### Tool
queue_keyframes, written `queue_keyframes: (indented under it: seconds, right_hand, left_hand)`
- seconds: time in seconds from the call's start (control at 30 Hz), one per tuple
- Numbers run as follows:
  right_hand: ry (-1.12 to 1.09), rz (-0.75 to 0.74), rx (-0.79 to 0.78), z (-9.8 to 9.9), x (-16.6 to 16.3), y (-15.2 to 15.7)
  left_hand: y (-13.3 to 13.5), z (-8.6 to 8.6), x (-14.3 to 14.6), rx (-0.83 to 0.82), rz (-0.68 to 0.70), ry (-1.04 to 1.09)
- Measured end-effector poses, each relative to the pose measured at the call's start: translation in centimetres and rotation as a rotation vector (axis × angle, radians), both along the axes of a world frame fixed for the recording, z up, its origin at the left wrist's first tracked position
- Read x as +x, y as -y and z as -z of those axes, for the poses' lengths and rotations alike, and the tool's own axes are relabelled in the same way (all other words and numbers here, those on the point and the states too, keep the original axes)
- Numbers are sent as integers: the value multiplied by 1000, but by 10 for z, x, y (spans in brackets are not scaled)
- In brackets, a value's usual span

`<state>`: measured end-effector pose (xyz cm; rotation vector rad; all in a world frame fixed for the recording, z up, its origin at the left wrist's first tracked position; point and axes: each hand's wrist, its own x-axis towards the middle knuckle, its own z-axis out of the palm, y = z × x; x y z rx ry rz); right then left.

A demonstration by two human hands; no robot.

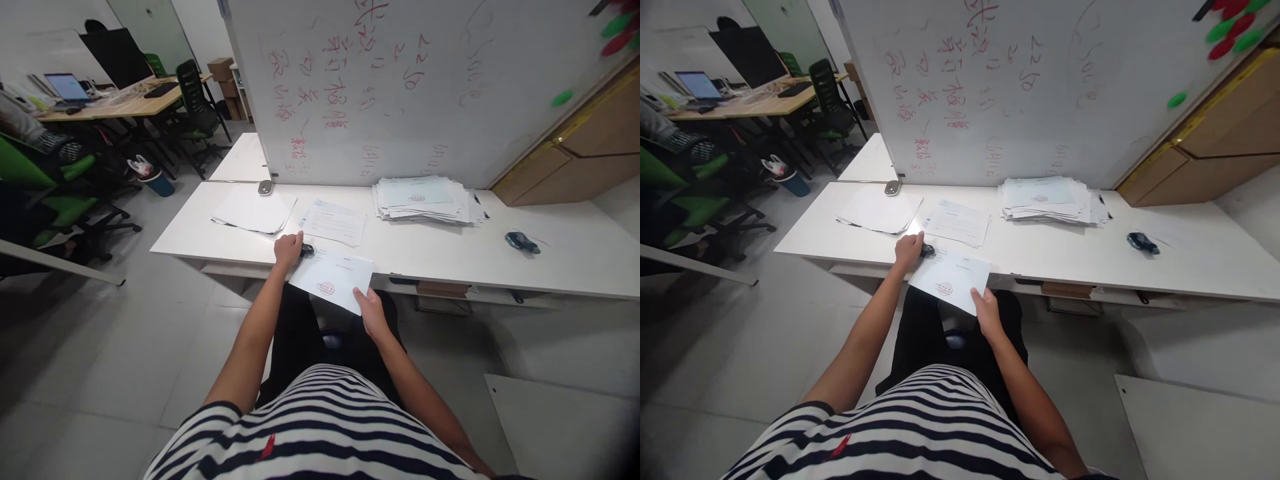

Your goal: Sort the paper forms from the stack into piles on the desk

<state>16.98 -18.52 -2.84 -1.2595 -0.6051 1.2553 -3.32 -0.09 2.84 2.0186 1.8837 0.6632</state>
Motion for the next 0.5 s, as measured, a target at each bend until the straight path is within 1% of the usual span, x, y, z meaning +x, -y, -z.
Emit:
queue_keyframes:
  seconds: [0.07,0.23,0.5]
  right_hand:
    - [8,-6,-5,0,-2,-2]
    - [-13,-23,0,3,2,-4]
    - [23,-41,-22,10,8,-5]
  left_hand:
    - [0,0,1,17,16,-4]
    - [-2,0,0,-4,21,66]
    - [-2,-1,1,9,30,-30]
